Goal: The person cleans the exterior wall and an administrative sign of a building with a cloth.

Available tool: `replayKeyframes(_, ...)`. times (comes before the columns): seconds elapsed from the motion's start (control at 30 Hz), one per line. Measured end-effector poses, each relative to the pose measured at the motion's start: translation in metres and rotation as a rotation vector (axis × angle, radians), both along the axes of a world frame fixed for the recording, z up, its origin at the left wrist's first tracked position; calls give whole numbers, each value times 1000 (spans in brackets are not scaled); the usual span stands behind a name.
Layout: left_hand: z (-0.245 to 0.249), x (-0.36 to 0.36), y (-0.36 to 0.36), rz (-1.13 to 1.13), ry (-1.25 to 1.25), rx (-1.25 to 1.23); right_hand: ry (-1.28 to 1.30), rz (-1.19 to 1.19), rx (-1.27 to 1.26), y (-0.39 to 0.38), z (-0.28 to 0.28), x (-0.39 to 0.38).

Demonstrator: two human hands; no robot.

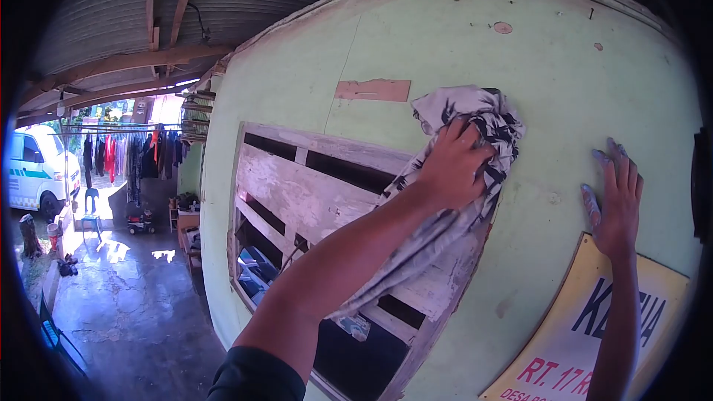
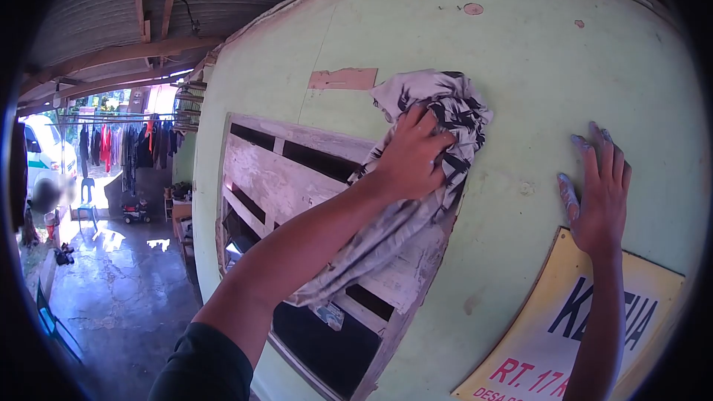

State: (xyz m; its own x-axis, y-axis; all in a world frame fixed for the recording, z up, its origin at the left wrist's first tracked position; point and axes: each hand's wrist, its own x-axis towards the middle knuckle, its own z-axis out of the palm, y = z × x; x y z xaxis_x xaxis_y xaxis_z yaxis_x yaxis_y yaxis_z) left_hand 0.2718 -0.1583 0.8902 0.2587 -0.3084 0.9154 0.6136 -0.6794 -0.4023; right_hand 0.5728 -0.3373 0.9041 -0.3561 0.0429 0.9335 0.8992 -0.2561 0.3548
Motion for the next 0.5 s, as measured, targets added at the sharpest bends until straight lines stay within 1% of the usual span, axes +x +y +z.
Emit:
replayKeyframes(0.07,0,2,7,-61,-20,-74,-1,-3,-3,-1,0,0)
replayKeyframes(0.1,-2,-2,17,-6,-79,19,0,-5,-4,0,0,0)
replayKeyframes(0.13,-1,-9,20,-11,-75,20,-6,-6,-1,0,-1,0)
replayKeyframes(0.2,2,-28,28,29,-277,-406,-6,-11,4,1,-1,1)
replayKeyframes(0.33,-2,-82,79,144,-523,-215,-23,-31,21,3,1,3)
replayKeyframes(0.4,-2,-106,107,154,-659,-160,-21,-37,20,4,1,3)
replayKeyframes(0.47,4,-139,144,19,-838,-368,-25,-41,30,3,1,2)
replayKeyframes(0.5,2,-155,163,163,-855,-333,-17,-47,33,3,2,2)
